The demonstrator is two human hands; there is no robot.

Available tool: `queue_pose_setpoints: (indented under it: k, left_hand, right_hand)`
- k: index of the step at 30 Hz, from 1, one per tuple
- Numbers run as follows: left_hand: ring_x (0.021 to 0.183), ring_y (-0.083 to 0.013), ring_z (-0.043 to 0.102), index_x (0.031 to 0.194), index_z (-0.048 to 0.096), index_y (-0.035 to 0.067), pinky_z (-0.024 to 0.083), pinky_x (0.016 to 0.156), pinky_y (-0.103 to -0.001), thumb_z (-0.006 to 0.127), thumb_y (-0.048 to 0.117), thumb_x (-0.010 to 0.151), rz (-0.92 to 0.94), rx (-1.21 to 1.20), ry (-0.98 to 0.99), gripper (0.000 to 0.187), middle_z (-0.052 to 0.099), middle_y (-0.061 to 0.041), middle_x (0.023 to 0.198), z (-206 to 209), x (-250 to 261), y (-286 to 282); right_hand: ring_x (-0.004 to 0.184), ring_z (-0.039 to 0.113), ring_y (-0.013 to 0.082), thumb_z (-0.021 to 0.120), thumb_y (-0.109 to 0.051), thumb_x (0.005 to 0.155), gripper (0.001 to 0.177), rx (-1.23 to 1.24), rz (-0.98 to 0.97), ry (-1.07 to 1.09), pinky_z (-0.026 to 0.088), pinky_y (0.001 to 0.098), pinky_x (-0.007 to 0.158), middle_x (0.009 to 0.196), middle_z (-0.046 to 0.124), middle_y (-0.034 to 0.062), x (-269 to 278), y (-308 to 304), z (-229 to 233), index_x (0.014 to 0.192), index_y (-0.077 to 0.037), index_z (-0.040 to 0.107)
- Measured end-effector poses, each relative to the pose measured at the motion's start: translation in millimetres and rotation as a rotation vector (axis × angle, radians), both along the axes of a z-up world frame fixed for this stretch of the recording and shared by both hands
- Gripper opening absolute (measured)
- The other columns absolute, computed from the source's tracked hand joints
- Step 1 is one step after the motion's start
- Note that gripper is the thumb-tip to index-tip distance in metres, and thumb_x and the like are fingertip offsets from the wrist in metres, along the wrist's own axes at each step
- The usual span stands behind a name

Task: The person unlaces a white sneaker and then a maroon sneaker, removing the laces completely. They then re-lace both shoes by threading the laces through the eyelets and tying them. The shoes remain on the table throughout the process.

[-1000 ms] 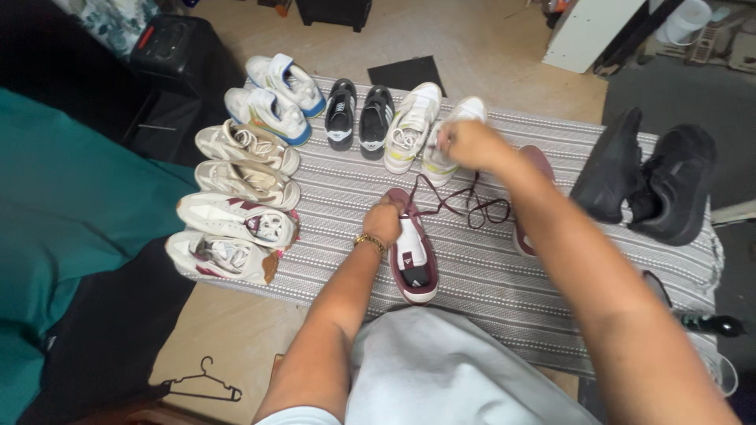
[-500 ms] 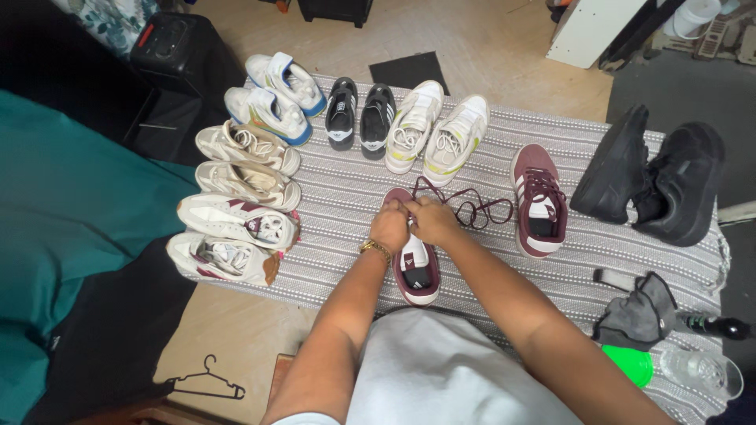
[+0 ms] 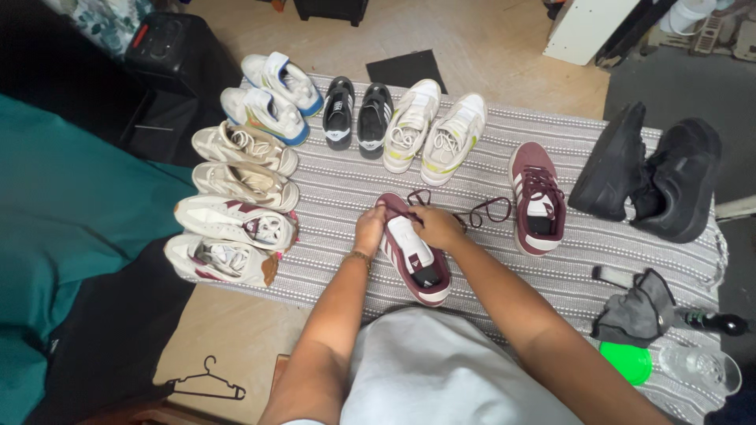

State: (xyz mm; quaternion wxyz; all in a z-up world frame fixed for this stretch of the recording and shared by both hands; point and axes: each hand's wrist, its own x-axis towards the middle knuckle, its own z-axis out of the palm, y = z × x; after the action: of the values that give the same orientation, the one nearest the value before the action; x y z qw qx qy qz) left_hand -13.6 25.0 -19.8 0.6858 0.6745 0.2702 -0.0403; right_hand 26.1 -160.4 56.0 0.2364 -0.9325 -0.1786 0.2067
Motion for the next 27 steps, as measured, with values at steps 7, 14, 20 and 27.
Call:
queue_pose_setpoints:
  k: [7,14,20,27]
  left_hand:
    - [0.086,-0.013,0.059,0.106,0.06,0.016,0.053,0.088,-0.033,0.055,0.032,0.101,0.017,-0.466,-0.015,0.017,0.062,-0.001,0.093,4.7,5.0,12.5]
    - [0.1,-0.0314,0.063,0.097,0.069,0.006,0.051,0.09,-0.04,0.063,0.011,0.087,0.076,0.73,-0.369,0.012,0.066,-0.014,0.103,70.8,-36.4,-23.7]
    - [0.103,-0.0299,0.063,0.098,0.075,0.01,0.046,0.095,-0.044,0.062,0.005,0.082,-0.297,1.074,-0.539,0.02,0.073,-0.007,0.1,65.6,-27.9,-26.8]
    - [0.105,-0.0255,0.062,0.099,0.076,0.012,0.046,0.092,-0.043,0.061,0.012,0.085,-0.633,1.398,-0.384,0.021,0.073,-0.006,0.098,54.9,1.6,-25.4]
  right_hand:
    - [0.124,0.058,0.033,0.068,-0.014,0.081,0.042,0.077,0.099,-0.299,0.047,0.0473,0.099,0.134,0.062,0.0132,-5.8,10.1,-7.0,0.123,-0.02,0.07]
    - [0.115,0.064,0.0303,0.068,-0.016,0.088,0.02,0.041,-0.008,-0.186,0.052,0.0431,0.097,0.125,0.066,0.008,1.9,22.6,-6.1,0.106,-0.018,0.076]
    - [0.109,0.065,0.0332,0.074,-0.015,0.077,0.045,0.087,0.039,-0.107,0.052,0.0433,0.094,0.119,0.064,0.0126,10.7,7.7,-9.5,0.121,-0.013,0.068]
    - [0.111,0.065,0.0333,0.072,-0.021,0.082,0.039,0.069,0.119,-0.104,0.052,0.0444,0.096,0.119,0.068,0.0118,11.9,2.2,-15.6,0.121,-0.016,0.07]
